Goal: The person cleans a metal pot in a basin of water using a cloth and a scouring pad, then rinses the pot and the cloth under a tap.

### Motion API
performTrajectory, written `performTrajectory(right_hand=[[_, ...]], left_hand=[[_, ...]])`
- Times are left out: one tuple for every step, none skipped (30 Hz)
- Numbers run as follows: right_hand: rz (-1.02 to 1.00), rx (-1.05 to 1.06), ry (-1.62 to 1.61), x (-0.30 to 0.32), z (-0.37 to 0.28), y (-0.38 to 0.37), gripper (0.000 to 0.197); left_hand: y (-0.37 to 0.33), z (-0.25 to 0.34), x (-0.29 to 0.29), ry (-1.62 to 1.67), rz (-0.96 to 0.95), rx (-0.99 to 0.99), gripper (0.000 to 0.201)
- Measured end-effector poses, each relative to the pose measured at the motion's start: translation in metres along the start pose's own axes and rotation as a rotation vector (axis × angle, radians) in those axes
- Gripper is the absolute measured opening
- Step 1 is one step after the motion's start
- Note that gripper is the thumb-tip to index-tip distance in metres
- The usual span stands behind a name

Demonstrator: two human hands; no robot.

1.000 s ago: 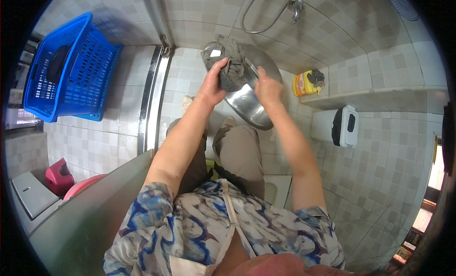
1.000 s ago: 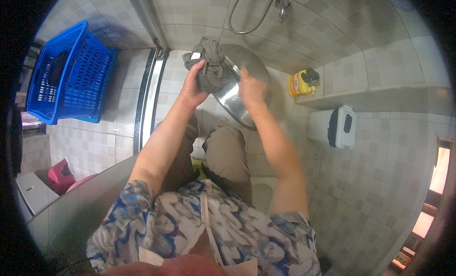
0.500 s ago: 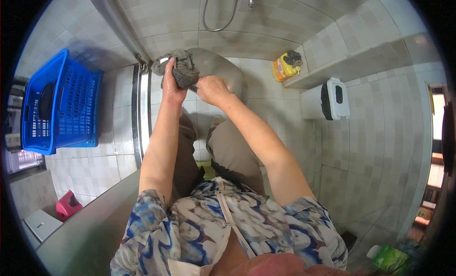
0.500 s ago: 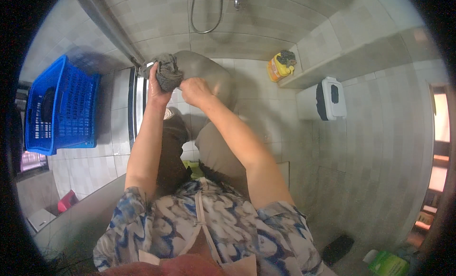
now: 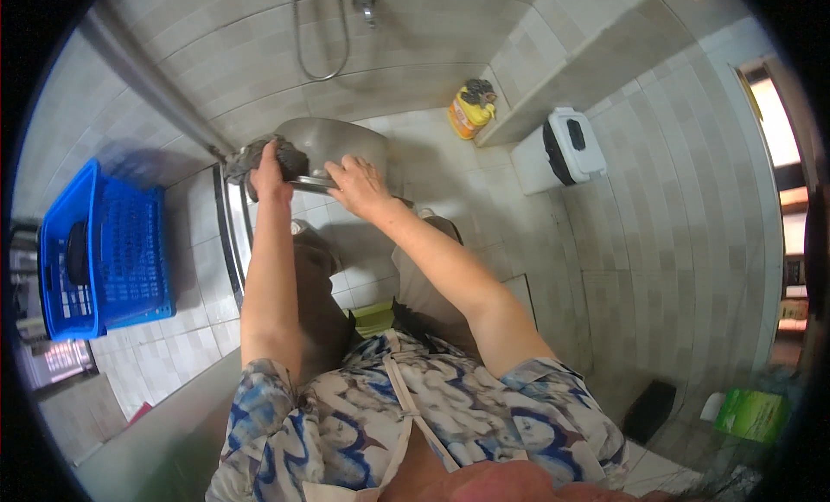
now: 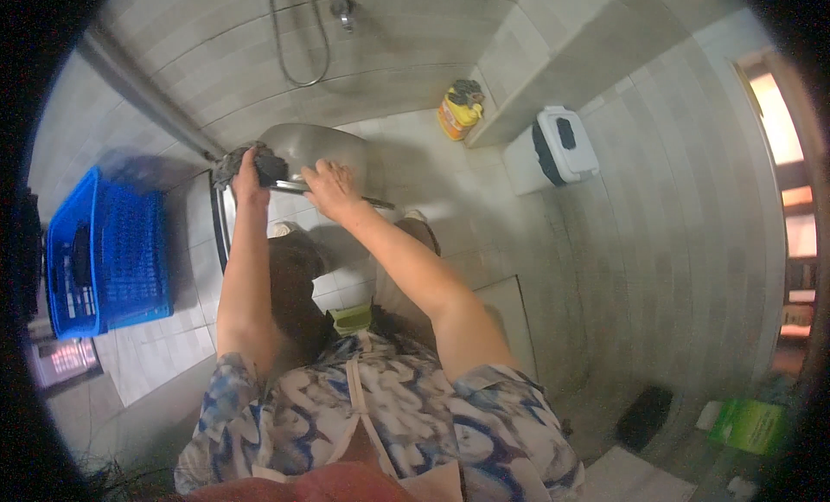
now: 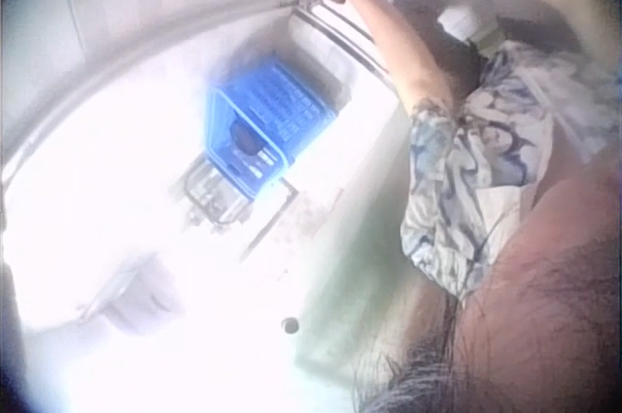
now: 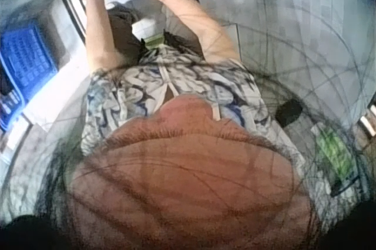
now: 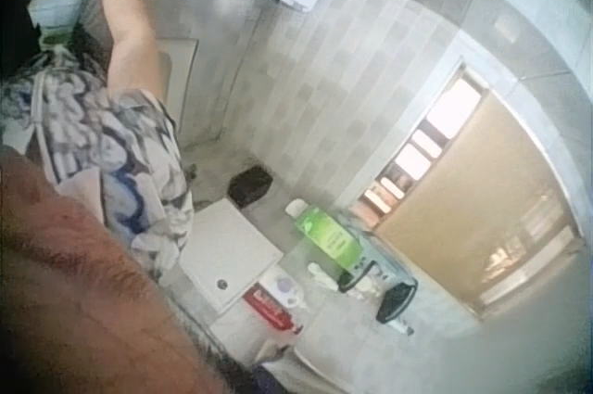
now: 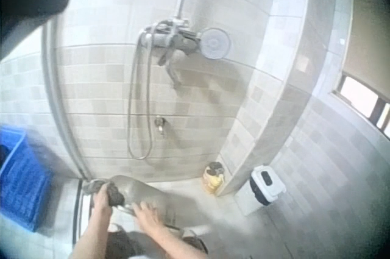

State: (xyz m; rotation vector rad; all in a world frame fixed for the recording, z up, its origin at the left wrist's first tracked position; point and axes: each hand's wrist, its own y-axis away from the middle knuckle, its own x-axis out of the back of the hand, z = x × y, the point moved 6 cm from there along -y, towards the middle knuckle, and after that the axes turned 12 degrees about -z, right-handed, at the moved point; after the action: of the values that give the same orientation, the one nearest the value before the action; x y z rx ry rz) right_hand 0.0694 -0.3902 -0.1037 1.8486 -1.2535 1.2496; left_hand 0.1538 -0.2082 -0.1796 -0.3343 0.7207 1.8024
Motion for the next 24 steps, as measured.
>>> performTrajectory(right_hand=[[0.009, -0.024, 0.000, 0.000, 0.007, 0.003, 0.043], [0.009, -0.033, -0.027, 0.001, 0.010, 0.005, 0.044], [0.003, -0.054, -0.044, -0.001, 0.024, 0.012, 0.046], [-0.020, -0.095, -0.051, -0.003, 0.040, 0.020, 0.047], [-0.003, -0.107, -0.063, 0.001, 0.045, 0.023, 0.047], [0.018, -0.111, -0.065, 0.006, 0.050, 0.027, 0.042], [0.038, -0.116, -0.065, 0.011, 0.057, 0.032, 0.037], [0.058, -0.128, -0.076, 0.019, 0.063, 0.034, 0.037], [0.024, -0.130, -0.170, 0.021, 0.072, 0.039, 0.037], [-0.011, -0.129, -0.265, 0.024, 0.081, 0.044, 0.037], [-0.012, -0.154, -0.358, 0.031, 0.090, 0.045, 0.038], [0.023, -0.180, -0.341, 0.033, 0.112, 0.055, 0.039], [0.056, -0.202, -0.325, 0.036, 0.135, 0.064, 0.041], [0.078, -0.246, -0.338, 0.037, 0.157, 0.073, 0.040], [0.094, -0.294, -0.342, 0.037, 0.182, 0.087, 0.039], [0.099, -0.364, -0.366, 0.039, 0.199, 0.095, 0.038], [0.099, -0.437, -0.386, 0.040, 0.219, 0.106, 0.036], [0.136, -0.481, -0.420, 0.030, 0.251, 0.123, 0.035], [0.172, -0.528, -0.448, 0.019, 0.287, 0.142, 0.033], [0.127, -0.673, -0.513, 0.005, 0.321, 0.159, 0.032], [0.080, -0.816, -0.578, -0.005, 0.344, 0.172, 0.031], [0.070, -0.808, -0.590, -0.009, 0.346, 0.171, 0.031], [0.016, -0.823, -0.402, -0.010, 0.345, 0.173, 0.029], [-0.036, -0.831, -0.212, -0.009, 0.345, 0.171, 0.026]], left_hand=[[0.000, 0.001, -0.005, -0.011, -0.066, -0.007, 0.067], [0.001, 0.002, -0.008, -0.016, -0.044, 0.004, 0.066], [0.010, -0.004, -0.022, -0.012, -0.026, 0.029, 0.066], [0.021, -0.012, -0.034, -0.052, 0.024, 0.052, 0.064], [0.018, -0.010, -0.041, -0.058, 0.005, 0.020, 0.064], [0.018, -0.013, -0.046, -0.058, 0.030, 0.009, 0.063], [0.017, -0.018, -0.051, -0.057, 0.056, -0.002, 0.062], [0.009, -0.017, -0.052, -0.065, 0.055, 0.000, 0.061], [0.005, -0.019, -0.053, -0.069, 0.060, 0.011, 0.059], [-0.001, -0.022, -0.055, -0.050, 0.065, 0.050, 0.058], [-0.012, -0.013, -0.057, -0.062, 0.019, 0.001, 0.055], [-0.007, -0.018, -0.068, -0.046, 0.054, 0.025, 0.052], [-0.005, -0.020, -0.076, -0.031, 0.093, 0.047, 0.050], [-0.002, -0.014, -0.087, -0.031, 0.041, 0.036, 0.047], [0.003, -0.014, -0.094, -0.059, 0.112, 0.047, 0.045], [-0.006, -0.008, -0.093, -0.019, 0.061, 0.026, 0.043], [-0.016, -0.007, -0.091, 0.025, 0.009, 0.012, 0.042], [-0.018, -0.014, -0.092, 0.023, 0.013, 0.014, 0.042], [-0.017, -0.024, -0.097, 0.049, -0.030, 0.020, 0.041], [-0.017, -0.030, -0.100, 0.069, -0.068, 0.019, 0.040], [-0.019, -0.036, -0.097, 0.059, -0.031, 0.002, 0.038], [-0.022, -0.036, -0.094, 0.065, -0.047, -0.012, 0.037], [-0.023, -0.041, -0.093, 0.076, -0.065, -0.017, 0.036], [-0.024, -0.044, -0.091, 0.074, -0.057, -0.015, 0.036]])
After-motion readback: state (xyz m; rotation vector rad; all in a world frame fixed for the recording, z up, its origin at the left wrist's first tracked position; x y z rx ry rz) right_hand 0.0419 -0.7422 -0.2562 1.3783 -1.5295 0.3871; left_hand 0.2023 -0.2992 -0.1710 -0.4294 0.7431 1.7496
